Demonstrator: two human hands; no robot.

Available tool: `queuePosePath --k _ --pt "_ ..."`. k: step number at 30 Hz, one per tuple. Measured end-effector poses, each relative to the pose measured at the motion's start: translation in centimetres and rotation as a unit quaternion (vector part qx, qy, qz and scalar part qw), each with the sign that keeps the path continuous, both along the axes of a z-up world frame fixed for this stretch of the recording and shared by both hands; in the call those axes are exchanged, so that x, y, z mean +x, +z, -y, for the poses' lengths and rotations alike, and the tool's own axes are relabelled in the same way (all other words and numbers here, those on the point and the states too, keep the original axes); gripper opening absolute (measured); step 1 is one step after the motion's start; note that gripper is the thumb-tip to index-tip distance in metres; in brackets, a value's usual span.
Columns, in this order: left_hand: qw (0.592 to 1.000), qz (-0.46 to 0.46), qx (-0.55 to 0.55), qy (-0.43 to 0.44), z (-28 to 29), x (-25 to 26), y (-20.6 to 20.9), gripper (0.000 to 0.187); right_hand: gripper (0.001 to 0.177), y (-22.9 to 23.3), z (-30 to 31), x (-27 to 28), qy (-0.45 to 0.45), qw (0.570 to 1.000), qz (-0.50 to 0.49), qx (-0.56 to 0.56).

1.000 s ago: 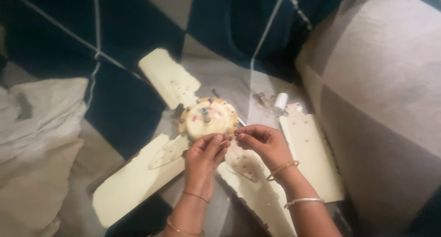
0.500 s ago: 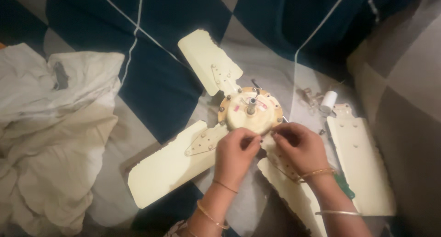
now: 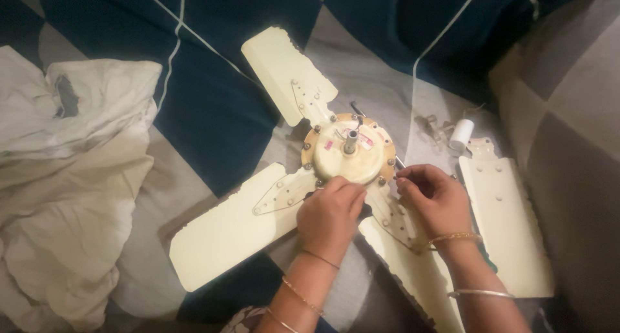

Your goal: The person assembles an electric fan by attaching blades to the central motor housing. They use a screwdriver to tighten screws securing each blade in place, working on a patterned floor covering.

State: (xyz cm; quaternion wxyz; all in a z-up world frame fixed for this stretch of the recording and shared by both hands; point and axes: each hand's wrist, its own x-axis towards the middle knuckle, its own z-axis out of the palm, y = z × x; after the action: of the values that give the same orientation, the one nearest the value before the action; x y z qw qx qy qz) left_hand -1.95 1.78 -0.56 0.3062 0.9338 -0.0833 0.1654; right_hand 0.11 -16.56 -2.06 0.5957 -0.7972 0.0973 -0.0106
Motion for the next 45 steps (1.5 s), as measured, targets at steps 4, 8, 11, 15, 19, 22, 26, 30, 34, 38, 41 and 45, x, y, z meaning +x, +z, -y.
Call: queuePosePath --k 4,8,11,15,19,22,26,30,34,38,41,45 --pt "0.999 -0.029 -0.027 0.002 -0.2 -0.2 0.1 0.007 0.019 0.1 0.7 -0.2 0.039 0.992 -0.012 -0.12" --pt "0.999 -0.029 -0.019 0.021 0.1 -0.8 -0.1 0.007 0.016 -0.4 0.5 -1.0 0.067 0.962 0.043 -0.261" --pt "0.999 -0.022 -0.026 0.017 0.4 -1.1 -0.3 0.007 0.015 -0.9 0.0 -1.7 0.073 0.953 0.093 -0.279" --pt "0.999 0.013 -0.032 0.004 0.6 -1.2 -0.7 0.006 0.011 -2.2 -0.9 -1.6 0.068 0.956 0.086 -0.273" --pt "0.999 0.0 -0.043 -0.011 0.4 -1.0 -1.2 0.007 0.007 -3.5 -1.0 -0.5 0.075 0.946 0.098 -0.3" --pt "0.999 0.004 -0.035 -0.019 0.1 -1.0 -1.8 0.009 0.007 -4.3 -0.7 -0.4 0.101 0.939 0.098 -0.314" --pt "0.998 0.033 -0.033 -0.034 0.0 -0.9 -2.1 0.01 0.009 -4.2 -0.5 -0.5 0.122 0.932 0.094 -0.328" --pt "0.998 0.035 -0.03 -0.037 0.0 -0.8 -2.4 0.01 0.007 -3.8 -0.3 -0.4 0.144 0.919 0.121 -0.347" --pt "0.999 0.033 -0.011 -0.019 0.2 -0.8 -3.0 0.012 0.01 -4.1 0.1 -0.3 0.157 0.909 0.116 -0.367" --pt "0.998 0.05 -0.011 -0.038 -0.2 -0.6 -3.5 0.014 0.013 -4.0 0.6 -0.2 0.174 0.903 0.129 -0.371" --pt "0.997 0.06 0.017 -0.047 -0.8 -0.7 -3.4 0.013 0.011 -3.2 -0.3 -0.8 0.115 0.898 0.152 -0.397" --pt "0.991 0.105 0.073 -0.027 -0.4 0.1 -3.1 0.01 0.026 -2.0 -2.2 -3.3 0.019 0.96 0.081 -0.266"
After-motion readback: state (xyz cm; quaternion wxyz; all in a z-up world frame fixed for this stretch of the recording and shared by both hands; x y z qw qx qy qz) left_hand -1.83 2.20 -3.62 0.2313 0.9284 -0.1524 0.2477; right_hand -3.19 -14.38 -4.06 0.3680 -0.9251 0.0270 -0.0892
